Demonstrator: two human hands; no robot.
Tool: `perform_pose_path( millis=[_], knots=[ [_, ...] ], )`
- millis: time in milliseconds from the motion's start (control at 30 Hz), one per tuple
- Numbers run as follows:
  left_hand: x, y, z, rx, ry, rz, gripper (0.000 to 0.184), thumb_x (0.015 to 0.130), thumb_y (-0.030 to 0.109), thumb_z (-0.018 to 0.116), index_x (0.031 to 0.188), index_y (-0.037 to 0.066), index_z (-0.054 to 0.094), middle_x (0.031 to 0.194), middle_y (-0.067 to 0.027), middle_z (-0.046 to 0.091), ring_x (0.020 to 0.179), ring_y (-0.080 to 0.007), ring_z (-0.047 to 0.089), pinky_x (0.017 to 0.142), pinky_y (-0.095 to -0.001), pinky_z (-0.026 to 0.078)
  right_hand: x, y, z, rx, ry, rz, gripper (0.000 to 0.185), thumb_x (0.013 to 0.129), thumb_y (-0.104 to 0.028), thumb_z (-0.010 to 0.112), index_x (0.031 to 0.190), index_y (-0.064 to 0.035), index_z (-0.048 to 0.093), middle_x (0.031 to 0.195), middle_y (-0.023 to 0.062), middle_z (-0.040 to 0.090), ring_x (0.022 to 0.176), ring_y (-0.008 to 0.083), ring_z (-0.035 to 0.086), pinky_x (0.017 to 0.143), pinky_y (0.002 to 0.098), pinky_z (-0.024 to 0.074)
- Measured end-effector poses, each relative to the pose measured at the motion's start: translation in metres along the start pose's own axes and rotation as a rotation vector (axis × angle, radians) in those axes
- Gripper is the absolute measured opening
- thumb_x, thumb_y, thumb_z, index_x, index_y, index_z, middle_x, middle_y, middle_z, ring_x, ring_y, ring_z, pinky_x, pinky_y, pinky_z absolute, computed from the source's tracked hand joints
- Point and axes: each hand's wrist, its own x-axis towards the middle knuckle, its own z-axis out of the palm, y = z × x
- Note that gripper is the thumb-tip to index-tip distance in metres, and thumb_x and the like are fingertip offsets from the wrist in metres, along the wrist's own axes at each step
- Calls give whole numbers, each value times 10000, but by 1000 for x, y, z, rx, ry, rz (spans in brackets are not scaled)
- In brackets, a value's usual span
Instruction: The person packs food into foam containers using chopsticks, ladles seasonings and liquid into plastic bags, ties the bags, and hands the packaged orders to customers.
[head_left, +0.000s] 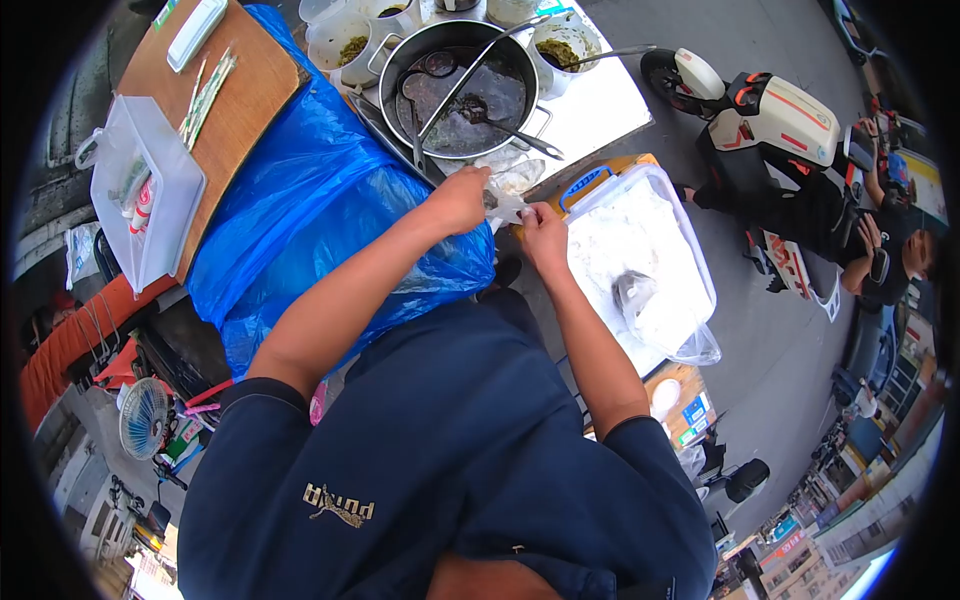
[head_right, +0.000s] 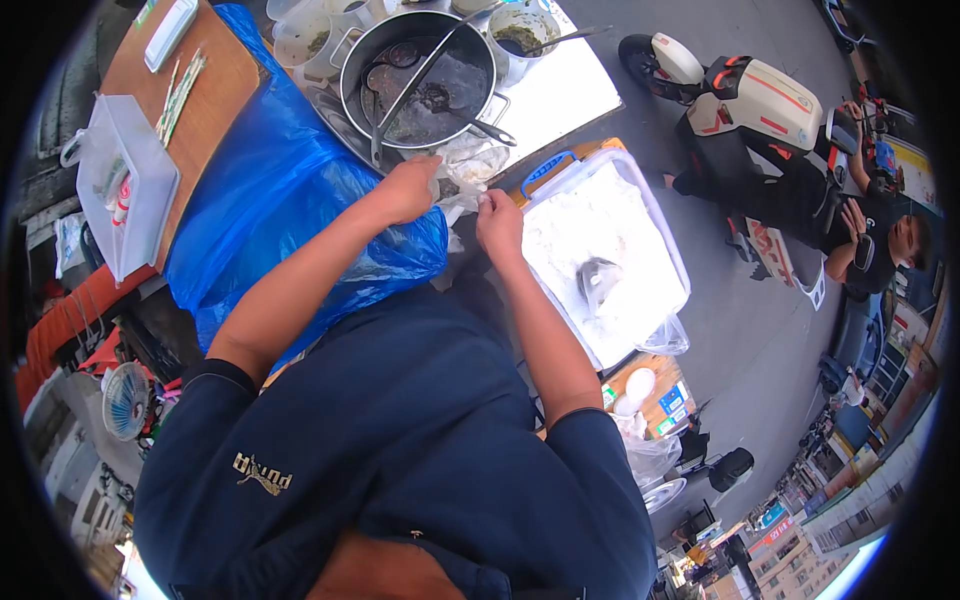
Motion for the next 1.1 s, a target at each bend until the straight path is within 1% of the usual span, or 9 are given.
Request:
perform_pose_path(
  millis=[167, 233, 600, 667, 767, 867, 1000, 1033, 1100],
  knots=[
    [-24, 39, -35, 249, 95, 294, 388, 819, -9, 574, 1206, -6, 590, 1099, -235, 638, 1026, -412, 636, 886, -481, 509, -39, -41, -55, 215, 60, -117, 130, 916, -114, 694, 961, 8, 688, 858, 86, 640, 700, 145, 619, 667, 298, 504],
    [-28, 54, -40, 446, 177, 455, 193, 861, 35, 551, 1049, 32, 597, 933, -156, 622, 819, -375, 668, 707, -485, 535, -60, -67, -79, 252, 94, -125, 118, 916, -100, 692, 957, 10, 688, 919, 90, 643, 730, 148, 624, 683, 293, 510],
    [-87, 186, 0, -161, 34, 914, 284, 810, -25, 558, 1078, 32, 630, 938, -160, 581, 877, -359, 601, 724, -401, 506, -163, -77, -156, 409, 144, -264, 64, 885, 12, 669, 946, 31, 657, 1398, 153, 511, 968, 179, 660, 799, 298, 538],
    [-104, 201, 17, -182, 68, 962, 287, 811, -10, 576, 1086, 33, 646, 918, -138, 603, 823, -295, 621, 713, -353, 505, -180, -65, -160, 394, 194, -339, 66, 879, 49, 646, 944, 38, 647, 1348, 148, 556, 958, 188, 663, 811, 303, 535],
    [-137, 217, 31, -373, -246, 530, 340, 849, 49, 678, 1187, 42, 647, 946, -70, 667, 818, -112, 639, 743, -272, 510, -215, -46, -170, 414, 200, -397, 68, 887, 49, 654, 952, 35, 647, 1065, 118, 652, 890, 212, 663, 794, 302, 523],
    [-154, 200, 66, -737, -427, 410, 404, 837, 87, 745, 1219, 22, 631, 949, -41, 666, 860, -114, 643, 768, -250, 514, -250, -20, -181, 409, 207, -376, 61, 889, 17, 675, 942, 26, 646, 977, 114, 649, 851, 233, 656, 755, 317, 516],
    [-186, 183, 114, -913, -593, 394, 861, 726, 194, 869, 1461, 38, 448, 1402, -88, 516, 1282, -207, 487, 1060, -368, 414, -302, 13, -196, 306, 238, -426, 79, 884, -30, 693, 919, 13, 637, 929, 129, 654, 827, 286, 649, 725, 354, 513],
    [-185, 169, 140, -826, -627, 379, 1061, 661, 239, 914, 1534, 53, 341, 1565, -88, 353, 1414, -249, 345, 1144, -415, 320, -315, 20, -200, 250, 255, -469, 89, 873, -42, 704, 915, 4, 640, 917, 132, 653, 815, 305, 648, 721, 370, 516],
    [-201, 168, 184, -617, -564, 599, 1001, 688, 263, 914, 1519, 102, 380, 1462, -101, 459, 1298, -206, 472, 1114, -381, 367, -340, 31, -210, 239, 242, -500, 94, 868, -26, 715, 922, 6, 645, 907, 118, 653, 773, 263, 633, 682, 336, 507]
  ],
)
